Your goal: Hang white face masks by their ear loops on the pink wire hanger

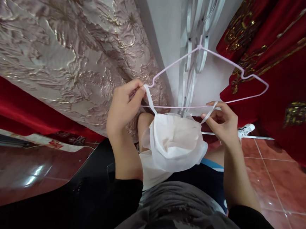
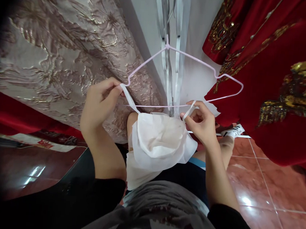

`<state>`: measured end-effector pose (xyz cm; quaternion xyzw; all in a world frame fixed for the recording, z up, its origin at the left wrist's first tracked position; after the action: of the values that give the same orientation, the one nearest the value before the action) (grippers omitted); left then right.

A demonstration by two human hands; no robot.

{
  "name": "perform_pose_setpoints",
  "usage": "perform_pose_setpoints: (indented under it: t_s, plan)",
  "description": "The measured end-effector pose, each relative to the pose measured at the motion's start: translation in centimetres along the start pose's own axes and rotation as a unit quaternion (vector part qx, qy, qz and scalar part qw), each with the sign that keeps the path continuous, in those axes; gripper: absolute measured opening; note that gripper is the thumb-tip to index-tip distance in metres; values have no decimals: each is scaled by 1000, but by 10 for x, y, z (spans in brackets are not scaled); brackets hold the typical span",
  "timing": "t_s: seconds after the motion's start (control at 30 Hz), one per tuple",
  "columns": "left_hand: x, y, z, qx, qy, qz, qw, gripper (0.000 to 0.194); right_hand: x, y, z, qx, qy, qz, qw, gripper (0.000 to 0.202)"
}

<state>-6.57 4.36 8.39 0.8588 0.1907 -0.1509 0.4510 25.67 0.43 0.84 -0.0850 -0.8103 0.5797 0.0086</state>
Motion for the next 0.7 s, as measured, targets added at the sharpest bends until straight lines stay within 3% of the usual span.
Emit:
perform_pose_setpoints:
  t_s: [0.2, 0.3, 0.37, 0.43, 0.5, 0.53, 0.63, 0.7]
  plan:
    - [12, 5, -2, 38, 60, -13, 997, 30, 4, -2, 1, 8, -25, 0, 1000, 42]
    - [18, -10, 0, 23, 115, 63, 991, 25, 3, 1, 3, 1, -13, -2, 1000, 41]
    - [26, -26, 9, -21, 192, 157, 969, 29, 3, 3, 4, -5, -9, 4, 1000, 40]
    - [40, -42, 23, -115, 266, 262, 920, 37, 4, 5, 4, -7, -12, 10, 1000, 40]
    - [62, -48, 38, -209, 231, 367, 876, 42, 5, 6, 4, -5, -17, 11, 1000, 41]
    - [73, -46, 45, -226, 205, 403, 863, 45, 6, 5, 4, -5, -19, 9, 1000, 41]
    - [97, -33, 58, -202, 201, 446, 849, 42, 5, 3, 6, -15, -29, 12, 999, 44]
    - [102, -26, 59, -187, 210, 445, 850, 37, -2, 3, 8, -37, -5, 38, 999, 45]
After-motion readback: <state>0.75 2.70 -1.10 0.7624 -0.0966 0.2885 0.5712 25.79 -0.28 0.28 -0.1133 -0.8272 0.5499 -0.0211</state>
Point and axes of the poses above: each hand's wrist, its own z-axis away from the middle knuckle, its own x-axis out of the palm, y = z × x, the point moved 1 cm from there along -z, towards the middle knuckle, and after that the axes turned 4 degrees about -z, right-handed, at the moved point
